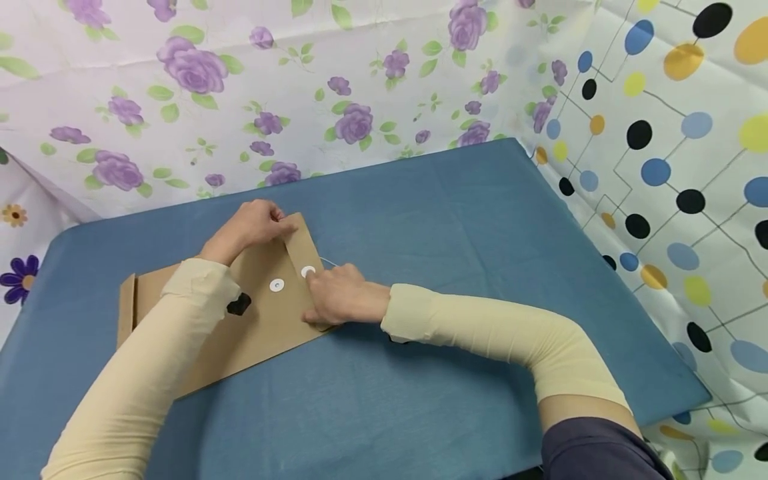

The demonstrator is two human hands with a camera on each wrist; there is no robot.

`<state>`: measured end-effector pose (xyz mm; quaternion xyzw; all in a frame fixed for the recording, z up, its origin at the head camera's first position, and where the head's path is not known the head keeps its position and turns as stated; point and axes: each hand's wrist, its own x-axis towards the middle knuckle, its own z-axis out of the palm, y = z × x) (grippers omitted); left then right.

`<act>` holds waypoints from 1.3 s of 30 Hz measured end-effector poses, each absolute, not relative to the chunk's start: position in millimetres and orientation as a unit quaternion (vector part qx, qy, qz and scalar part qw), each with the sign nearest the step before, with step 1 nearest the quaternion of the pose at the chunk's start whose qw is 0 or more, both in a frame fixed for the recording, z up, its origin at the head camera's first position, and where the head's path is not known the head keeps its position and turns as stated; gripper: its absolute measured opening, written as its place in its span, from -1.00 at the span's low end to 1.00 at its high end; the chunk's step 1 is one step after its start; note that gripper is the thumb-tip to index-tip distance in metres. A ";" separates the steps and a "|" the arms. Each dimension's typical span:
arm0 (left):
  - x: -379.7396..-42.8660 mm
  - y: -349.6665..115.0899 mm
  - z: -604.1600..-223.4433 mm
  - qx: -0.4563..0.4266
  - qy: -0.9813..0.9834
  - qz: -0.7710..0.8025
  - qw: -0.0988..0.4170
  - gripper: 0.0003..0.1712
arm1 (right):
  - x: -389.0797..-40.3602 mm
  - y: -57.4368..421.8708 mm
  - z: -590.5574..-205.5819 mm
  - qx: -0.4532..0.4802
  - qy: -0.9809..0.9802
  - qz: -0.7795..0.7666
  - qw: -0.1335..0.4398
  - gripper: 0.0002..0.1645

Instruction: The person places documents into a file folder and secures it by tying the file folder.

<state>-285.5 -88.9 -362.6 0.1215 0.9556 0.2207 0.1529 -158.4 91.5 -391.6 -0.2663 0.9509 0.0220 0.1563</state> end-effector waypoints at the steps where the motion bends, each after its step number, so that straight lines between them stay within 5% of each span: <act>1: -285.5 -89.5 -361.6 0.116 0.955 0.225 0.158 -0.61 | -158.7 91.9 -391.2 -0.267 0.950 0.020 0.160 0.01; 5: -284.5 -92.7 -357.2 0.096 0.953 0.242 0.157 -0.66 | -160.4 96.7 -388.7 -0.264 0.949 0.022 0.173 -0.03; 12: -280.2 -95.7 -352.9 0.044 0.944 0.295 0.140 -0.66 | -172.9 115.6 -384.2 -0.252 0.955 0.008 0.155 -0.59; 18: -272.7 -95.5 -348.4 0.006 0.931 0.343 0.127 -0.61 | -188.3 132.0 -382.2 -0.266 0.956 0.004 0.119 -0.82; 27: -268.5 -98.8 -349.2 -0.080 0.847 0.493 0.181 -0.54 | -213.3 152.9 -391.4 -0.280 0.959 0.037 0.031 -0.67; 35: -267.1 -99.7 -352.0 -0.139 0.786 0.578 0.168 -0.45 | -235.5 165.2 -394.6 -0.294 0.955 0.027 0.038 -0.67; 39: -267.1 -102.0 -355.1 -0.164 0.764 0.603 0.157 -0.56 | -245.4 174.5 -398.1 -0.316 0.947 0.028 0.040 -0.49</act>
